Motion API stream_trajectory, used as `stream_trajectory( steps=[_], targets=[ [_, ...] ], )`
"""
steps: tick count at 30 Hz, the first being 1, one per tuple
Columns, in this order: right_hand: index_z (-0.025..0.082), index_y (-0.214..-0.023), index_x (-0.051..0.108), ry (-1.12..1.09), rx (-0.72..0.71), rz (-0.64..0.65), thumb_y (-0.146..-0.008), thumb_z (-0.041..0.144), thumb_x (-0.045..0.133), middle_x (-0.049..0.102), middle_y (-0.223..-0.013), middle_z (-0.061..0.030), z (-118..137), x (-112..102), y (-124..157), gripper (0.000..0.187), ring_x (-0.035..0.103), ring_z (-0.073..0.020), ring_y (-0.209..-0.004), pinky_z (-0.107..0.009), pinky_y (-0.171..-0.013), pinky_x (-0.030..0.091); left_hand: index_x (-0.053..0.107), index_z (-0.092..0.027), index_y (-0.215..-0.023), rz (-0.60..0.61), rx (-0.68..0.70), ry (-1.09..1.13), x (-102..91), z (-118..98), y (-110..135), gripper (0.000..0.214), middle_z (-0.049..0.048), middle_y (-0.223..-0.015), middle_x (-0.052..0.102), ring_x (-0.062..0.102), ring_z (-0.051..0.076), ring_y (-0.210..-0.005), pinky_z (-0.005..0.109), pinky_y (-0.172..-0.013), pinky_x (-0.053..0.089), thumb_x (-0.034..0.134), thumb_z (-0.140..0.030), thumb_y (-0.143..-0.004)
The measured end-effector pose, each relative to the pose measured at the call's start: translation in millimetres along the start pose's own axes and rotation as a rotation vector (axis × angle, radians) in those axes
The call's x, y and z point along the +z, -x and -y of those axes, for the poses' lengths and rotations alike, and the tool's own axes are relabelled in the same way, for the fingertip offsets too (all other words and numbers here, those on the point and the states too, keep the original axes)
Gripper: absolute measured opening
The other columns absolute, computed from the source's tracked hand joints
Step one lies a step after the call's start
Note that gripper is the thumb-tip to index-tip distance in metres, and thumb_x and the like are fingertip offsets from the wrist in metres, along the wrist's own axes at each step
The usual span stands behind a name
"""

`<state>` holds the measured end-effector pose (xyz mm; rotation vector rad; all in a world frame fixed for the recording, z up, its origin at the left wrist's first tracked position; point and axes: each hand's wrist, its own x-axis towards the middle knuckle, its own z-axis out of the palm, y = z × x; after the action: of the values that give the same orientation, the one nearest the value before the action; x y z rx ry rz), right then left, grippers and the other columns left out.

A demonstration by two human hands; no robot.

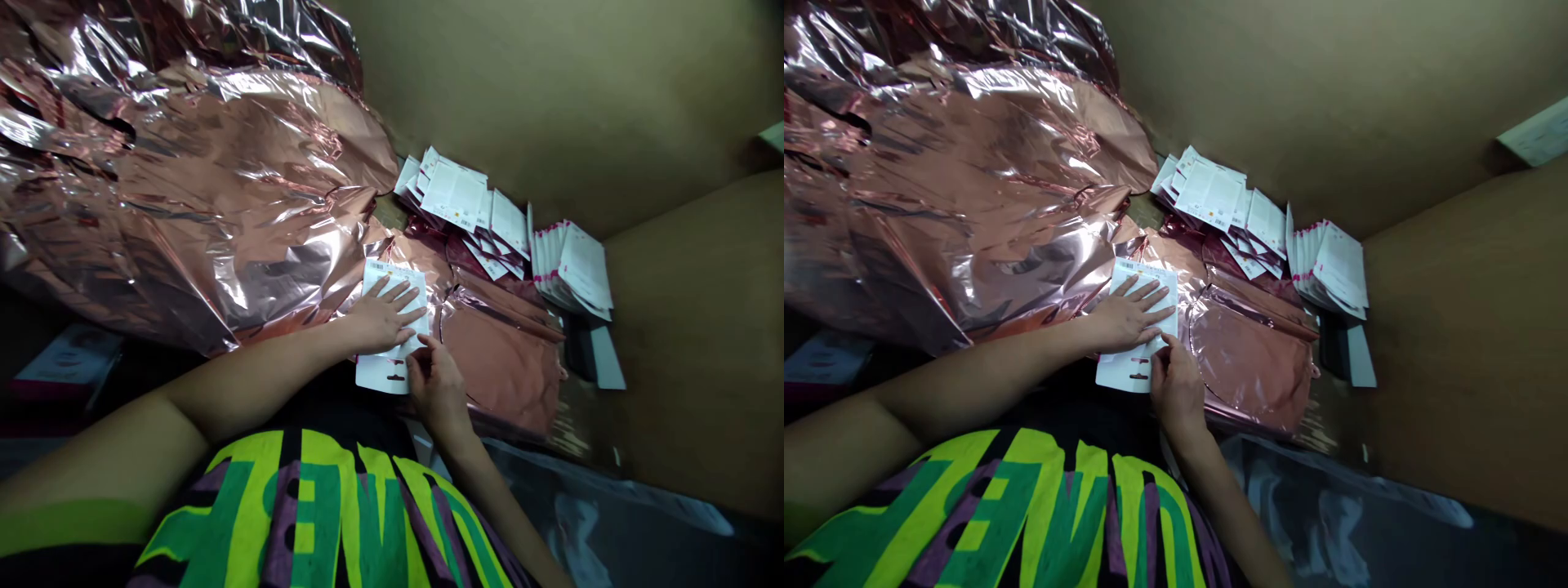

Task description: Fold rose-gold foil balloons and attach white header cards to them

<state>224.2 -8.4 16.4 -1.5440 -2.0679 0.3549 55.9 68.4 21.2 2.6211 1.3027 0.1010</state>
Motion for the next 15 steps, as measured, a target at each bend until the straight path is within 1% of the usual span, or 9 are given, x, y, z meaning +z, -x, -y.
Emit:
stream_trajectory(
  steps=[2, 4, 7, 9, 12, 14, 15],
  targets=[
    [0.017, -0.121, 0.052, -0.096, 0.052, 0.075, -0.087, 0.026, 0.055, 0.065, -0.084, -0.0052, -0.8, -4.3, 0.2, 0.035, 0.062, -0.0187, -0.075, -0.036, -0.074, 0.053, 0.034, -0.029, -0.148, 0.002, 0.005, -0.003, -0.4, 0.0, 0.2, 0.053, 0.0053, -0.159, 0.022, 0.013, 0.027, -0.148, 0.054, -0.119, 0.007, 0.029, -0.048, -0.099],
    [0.019, -0.122, 0.049, -0.225, 0.119, 0.148, -0.085, 0.026, 0.058, 0.063, -0.079, -0.0013, -2.3, -9.2, 0.0, 0.039, 0.061, -0.0155, -0.068, -0.030, -0.065, 0.052, 0.034, -0.029, -0.148, -0.001, 0.012, 0.001, -1.1, -0.2, 0.8, 0.053, 0.0052, -0.159, 0.023, 0.014, 0.027, -0.148, 0.054, -0.118, 0.008, 0.030, -0.048, -0.098],
    [0.019, -0.126, 0.044, -0.323, 0.188, 0.167, -0.082, 0.031, 0.062, 0.061, -0.081, -0.0001, -3.4, -12.2, -3.0, 0.049, 0.059, -0.0136, -0.063, -0.026, -0.056, 0.050, 0.036, -0.027, -0.148, -0.022, 0.024, 0.013, -1.7, -0.6, 1.7, 0.054, 0.0062, -0.158, 0.025, 0.016, 0.028, -0.147, 0.054, -0.118, 0.008, 0.031, -0.048, -0.098],
    [0.018, -0.130, 0.040, -0.299, 0.189, 0.165, -0.083, 0.031, 0.062, 0.062, -0.084, -0.0018, -1.4, -10.4, -8.1, 0.054, 0.060, -0.0140, -0.064, -0.027, -0.058, 0.051, 0.035, -0.027, -0.148, -0.028, 0.028, 0.014, -0.8, -0.4, 1.6, 0.055, 0.0061, -0.158, 0.026, 0.018, 0.028, -0.147, 0.053, -0.119, 0.007, 0.032, -0.048, -0.098],
    [0.015, -0.129, 0.043, -0.204, 0.132, 0.216, -0.085, 0.026, 0.055, 0.062, -0.084, -0.0031, 4.0, -9.6, -14.7, 0.047, 0.060, -0.0149, -0.067, -0.029, -0.063, 0.051, 0.035, -0.028, -0.148, -0.016, 0.028, 0.011, 2.9, 1.5, -0.6, 0.054, 0.0050, -0.159, 0.026, 0.016, 0.027, -0.147, 0.053, -0.119, 0.005, 0.030, -0.048, -0.098],
    [0.015, -0.127, 0.045, -0.196, 0.096, 0.290, -0.086, 0.023, 0.052, 0.061, -0.080, -0.0019, 3.2, -17.9, -10.4, 0.042, 0.060, -0.0146, -0.066, -0.029, -0.062, 0.050, 0.036, -0.028, -0.147, -0.023, 0.033, 0.015, 4.3, 2.4, -1.8, 0.054, 0.0055, -0.159, 0.025, 0.014, 0.028, -0.148, 0.053, -0.119, 0.006, 0.032, -0.048, -0.098],
    [0.017, -0.124, 0.048, -0.216, 0.081, 0.364, -0.085, 0.022, 0.052, 0.062, -0.079, -0.0015, -0.3, -25.8, -3.8, 0.040, 0.060, -0.0145, -0.065, -0.028, -0.061, 0.050, 0.037, -0.027, -0.147, -0.047, 0.031, 0.018, 3.5, 2.1, -1.2, 0.054, 0.0063, -0.159, 0.026, 0.014, 0.029, -0.148, 0.053, -0.118, 0.009, 0.035, -0.049, -0.097]
  ],
)
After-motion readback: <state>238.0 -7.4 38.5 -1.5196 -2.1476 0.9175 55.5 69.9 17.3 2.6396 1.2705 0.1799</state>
